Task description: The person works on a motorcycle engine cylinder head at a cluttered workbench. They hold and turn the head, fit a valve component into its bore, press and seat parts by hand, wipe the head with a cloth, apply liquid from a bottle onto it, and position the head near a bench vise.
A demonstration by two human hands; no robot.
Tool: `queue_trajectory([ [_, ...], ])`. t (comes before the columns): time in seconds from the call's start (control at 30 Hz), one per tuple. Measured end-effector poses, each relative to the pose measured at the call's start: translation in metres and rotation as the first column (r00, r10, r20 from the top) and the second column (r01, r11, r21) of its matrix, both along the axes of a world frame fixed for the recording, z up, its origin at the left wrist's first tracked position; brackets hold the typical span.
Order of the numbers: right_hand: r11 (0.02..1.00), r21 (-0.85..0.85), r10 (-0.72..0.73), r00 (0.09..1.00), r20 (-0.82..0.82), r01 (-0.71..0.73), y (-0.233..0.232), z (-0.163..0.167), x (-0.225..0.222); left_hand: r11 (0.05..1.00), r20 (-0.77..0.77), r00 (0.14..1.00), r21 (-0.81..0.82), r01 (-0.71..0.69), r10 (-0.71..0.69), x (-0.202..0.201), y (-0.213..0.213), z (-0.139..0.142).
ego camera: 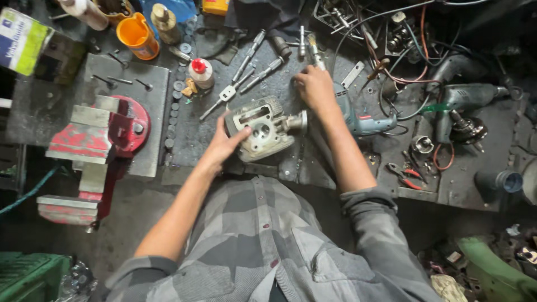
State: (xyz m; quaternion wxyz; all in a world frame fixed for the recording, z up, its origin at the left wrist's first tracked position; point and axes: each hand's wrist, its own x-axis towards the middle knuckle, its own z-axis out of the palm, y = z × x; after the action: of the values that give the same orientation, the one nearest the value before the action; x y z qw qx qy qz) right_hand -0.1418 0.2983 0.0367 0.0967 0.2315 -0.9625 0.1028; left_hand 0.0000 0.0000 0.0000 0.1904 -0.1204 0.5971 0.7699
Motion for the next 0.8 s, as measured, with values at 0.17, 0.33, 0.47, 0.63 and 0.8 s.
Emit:
queue_trajectory([
  [0.17,0.993,-0.115,0.011,0.982,-0.189,-0.033,-0.002,-0.032,-0.05,0.98,-0.134,0.98,-0.154,0.123,-0.144,-0.084,-0.001,-0.035],
  [0.33,0.354,-0.891,-0.071,0.958,0.277,0.284,-0.018,0.01,-0.041,0.899,-0.298,0.905,-0.405,0.167,-0.303,-0.142,-0.005,-0.029],
  [0.47,0.244,-0.911,0.163,0.912,0.376,0.332,-0.041,0.024,0.005,0.761,-0.252,0.918,-0.644,0.077,-0.306,-0.163,0.015,-0.013],
  [0.63,0.574,-0.815,0.023,0.993,0.118,0.083,-0.081,0.0,0.025,0.644,-0.247,0.902,-0.764,0.045,-0.355,-0.196,0.025,0.008],
  [0.8,0.815,-0.579,-0.052,0.998,-0.045,0.016,-0.094,0.0,0.03,0.645,-0.277,0.878,-0.763,0.046,-0.391,-0.201,0.029,0.009],
])
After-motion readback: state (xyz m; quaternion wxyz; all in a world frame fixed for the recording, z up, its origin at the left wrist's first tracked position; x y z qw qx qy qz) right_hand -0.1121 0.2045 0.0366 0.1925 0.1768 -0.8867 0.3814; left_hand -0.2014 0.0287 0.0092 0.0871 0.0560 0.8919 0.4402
